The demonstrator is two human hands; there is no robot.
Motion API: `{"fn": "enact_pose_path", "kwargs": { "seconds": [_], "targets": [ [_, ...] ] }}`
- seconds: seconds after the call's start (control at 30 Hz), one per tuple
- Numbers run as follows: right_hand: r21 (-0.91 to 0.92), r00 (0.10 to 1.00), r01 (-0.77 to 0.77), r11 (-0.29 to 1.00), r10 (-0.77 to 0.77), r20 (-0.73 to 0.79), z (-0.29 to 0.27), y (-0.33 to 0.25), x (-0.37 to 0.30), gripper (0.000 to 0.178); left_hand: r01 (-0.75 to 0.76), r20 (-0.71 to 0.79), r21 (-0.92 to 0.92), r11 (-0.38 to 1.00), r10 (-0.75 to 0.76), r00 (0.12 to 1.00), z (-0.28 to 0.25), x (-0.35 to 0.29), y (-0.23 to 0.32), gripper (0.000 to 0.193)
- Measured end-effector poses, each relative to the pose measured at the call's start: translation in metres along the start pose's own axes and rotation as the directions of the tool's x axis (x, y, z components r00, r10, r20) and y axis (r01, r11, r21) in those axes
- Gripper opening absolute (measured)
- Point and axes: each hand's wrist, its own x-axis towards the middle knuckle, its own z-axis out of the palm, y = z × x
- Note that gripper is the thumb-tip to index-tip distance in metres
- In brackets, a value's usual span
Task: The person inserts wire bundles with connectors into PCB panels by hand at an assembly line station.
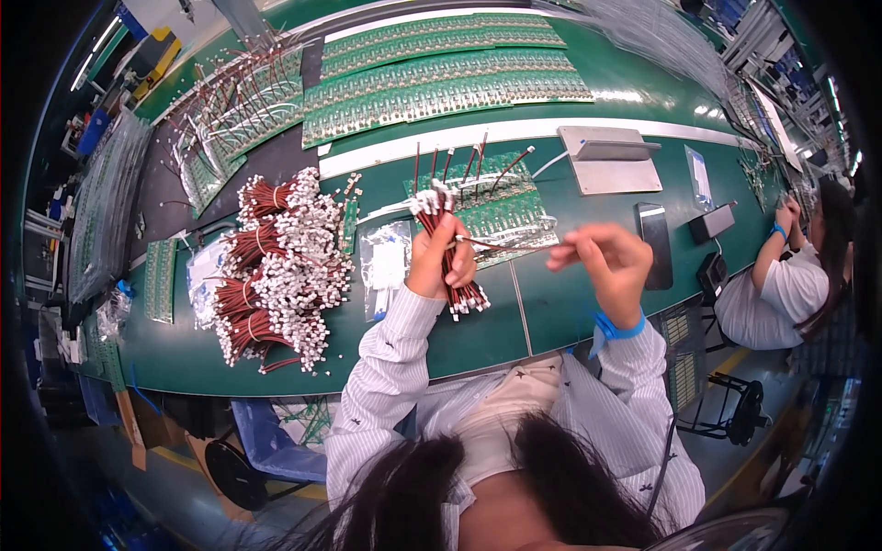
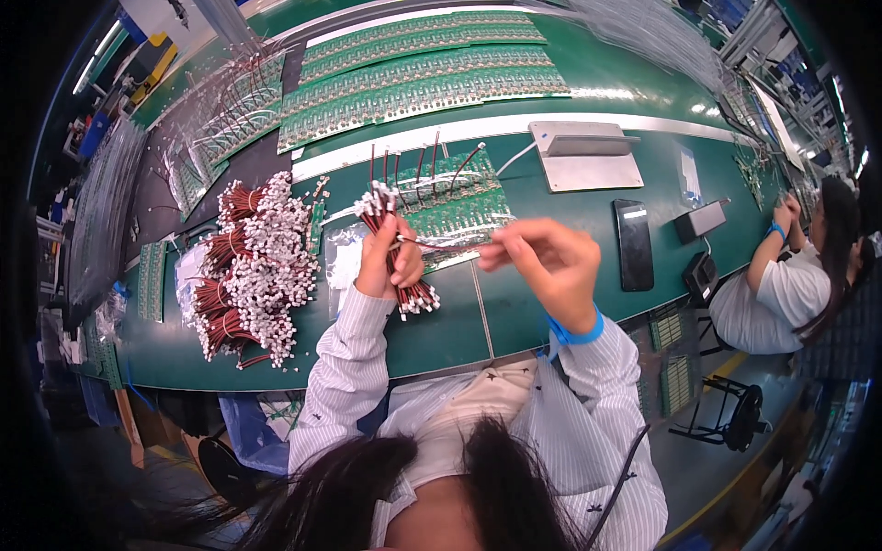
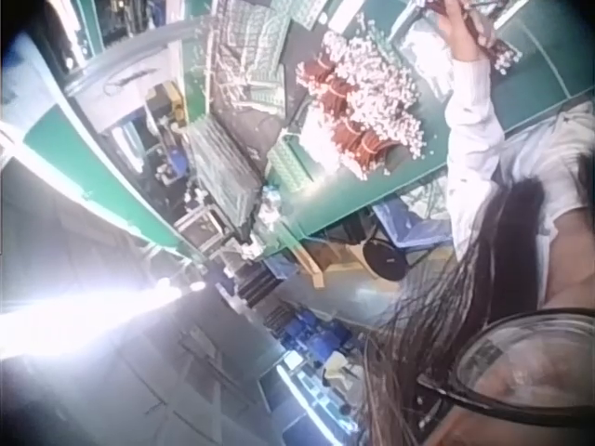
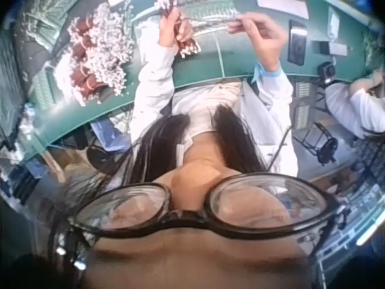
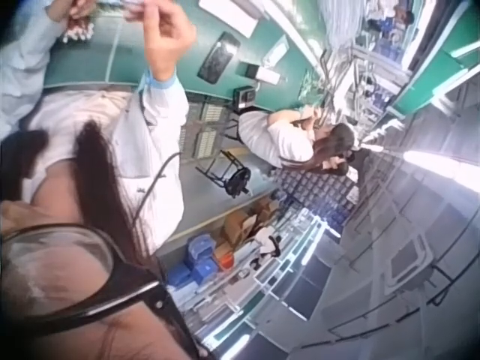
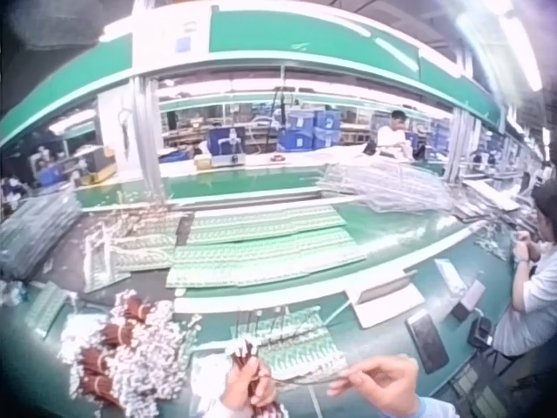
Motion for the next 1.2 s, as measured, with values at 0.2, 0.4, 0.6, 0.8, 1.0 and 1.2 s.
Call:
{"fn": "enact_pose_path", "kwargs": {
  "seconds": [0.2, 0.4, 0.6, 0.8, 1.0, 1.2],
  "targets": [
    [0.069, 0.974, -0.209, 0.975, 0.202, 0.102, -0.001, 0.036, -0.024, 0.012, -0.064, -0.045, 0.016, 0.998, 0.065, 0.997, -0.003, 0.003, 0.008, 0.027],
    [-0.088, 0.921, -0.345, 0.934, 0.355, 0.158, 0.007, 0.043, -0.029, 0.009, -0.073, -0.076, 0.021, 0.997, 0.074, 0.994, -0.002, 0.001, 0.006, 0.026],
    [-0.297, 0.857, -0.354, 0.887, 0.435, 0.277, 0.011, 0.046, -0.026, 0.007, -0.072, -0.066, 0.044, 0.996, 0.075, 0.995, -0.002, 0.002, 0.004, 0.026],
    [-0.244, 0.873, -0.302, 0.921, 0.370, 0.317, -0.009, 0.040, -0.010, 0.005, -0.086, -0.078, 0.037, 0.996, 0.089, 0.993, -0.002, 0.002, 0.005, 0.026],
    [-0.005, 0.949, -0.302, 0.953, 0.301, 0.090, -0.028, 0.062, 0.042, 0.004, -0.085, -0.086, 0.095, 0.992, 0.093, 0.992, 0.000, -0.001, 0.006, 0.025],
    [-0.477, 0.978, -0.047, 0.878, 0.137, 0.156, -0.016, 0.123, 0.068, 0.008, -0.049, -0.078, 0.147, 0.988, 0.061, 0.995, 0.004, -0.001, 0.001, 0.025]
  ]
}}
